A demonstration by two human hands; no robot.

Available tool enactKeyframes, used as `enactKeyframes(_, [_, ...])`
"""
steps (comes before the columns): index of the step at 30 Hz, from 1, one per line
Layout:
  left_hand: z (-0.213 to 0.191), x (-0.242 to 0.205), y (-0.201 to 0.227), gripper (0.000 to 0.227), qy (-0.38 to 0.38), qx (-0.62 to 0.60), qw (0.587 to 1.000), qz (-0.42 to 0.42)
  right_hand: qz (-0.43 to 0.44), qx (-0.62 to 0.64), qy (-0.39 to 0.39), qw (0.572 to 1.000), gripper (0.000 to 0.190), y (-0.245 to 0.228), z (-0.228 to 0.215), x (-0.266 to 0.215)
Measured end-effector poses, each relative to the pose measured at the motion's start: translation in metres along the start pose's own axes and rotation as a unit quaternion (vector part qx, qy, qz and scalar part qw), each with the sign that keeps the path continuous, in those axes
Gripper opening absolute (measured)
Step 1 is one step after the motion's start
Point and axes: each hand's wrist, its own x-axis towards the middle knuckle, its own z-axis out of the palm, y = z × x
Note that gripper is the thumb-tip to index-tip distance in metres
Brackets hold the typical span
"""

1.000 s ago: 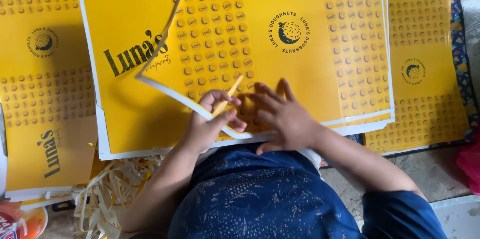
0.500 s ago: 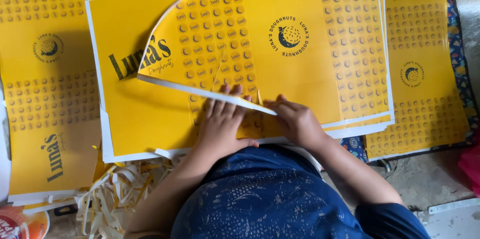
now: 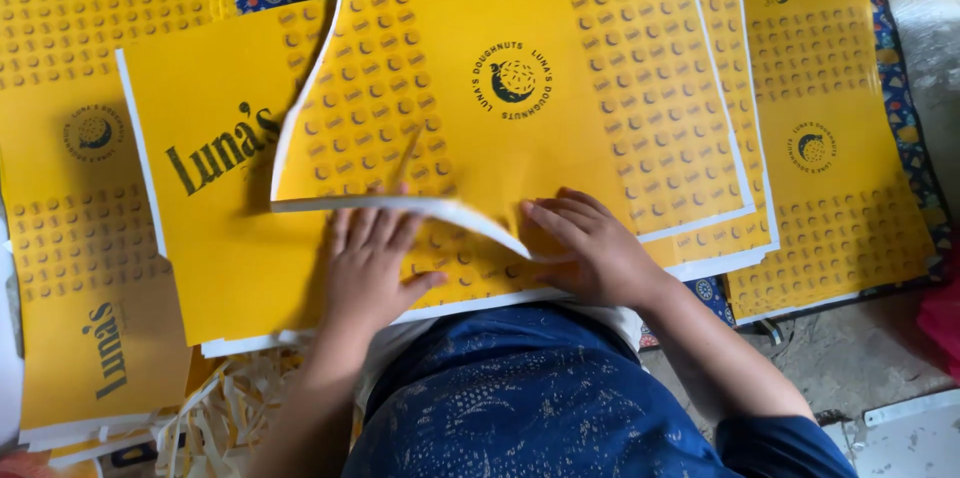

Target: Peeling waste strips from die-cut cardboard sheets to prepare them for assembly.

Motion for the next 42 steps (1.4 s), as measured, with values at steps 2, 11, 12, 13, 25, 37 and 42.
enactKeyframes(2, [-0.012,-0.002,-0.012,0.097,0.024,0.028,0.999,0.014,0.022,-0.052,-0.022,0.998,0.077,-0.001,-0.002,-0.009])
enactKeyframes(11, [-0.005,-0.003,-0.058,0.099,-0.001,-0.002,0.999,-0.04,-0.009,-0.148,0.059,0.987,0.015,0.034,0.016,-0.03])
enactKeyframes(12, [-0.009,0.004,-0.046,0.099,0.001,0.0,0.999,-0.036,-0.008,-0.15,0.063,0.987,0.015,0.028,0.015,-0.026])
enactKeyframes(13, [-0.012,0.013,-0.036,0.1,-0.019,0.022,0.998,-0.059,-0.017,-0.143,0.062,0.988,0.021,0.023,0.013,-0.019])
enactKeyframes(25, [-0.026,0.081,0.062,0.09,-0.28,-0.098,0.954,0.031,-0.073,-0.041,-0.052,0.995,0.016,0.025,0.015,0.003])
enactKeyframes(37, [0.0,0.093,0.047,0.068,-0.112,-0.542,0.827,0.101,-0.026,0.076,-0.019,0.997,0.017,0.046,-0.021,-0.006])
enactKeyframes(42, [0.029,0.086,0.048,0.093,-0.024,-0.38,0.911,0.161,-0.014,0.135,0.028,0.99,0.026,0.055,-0.021,-0.022])
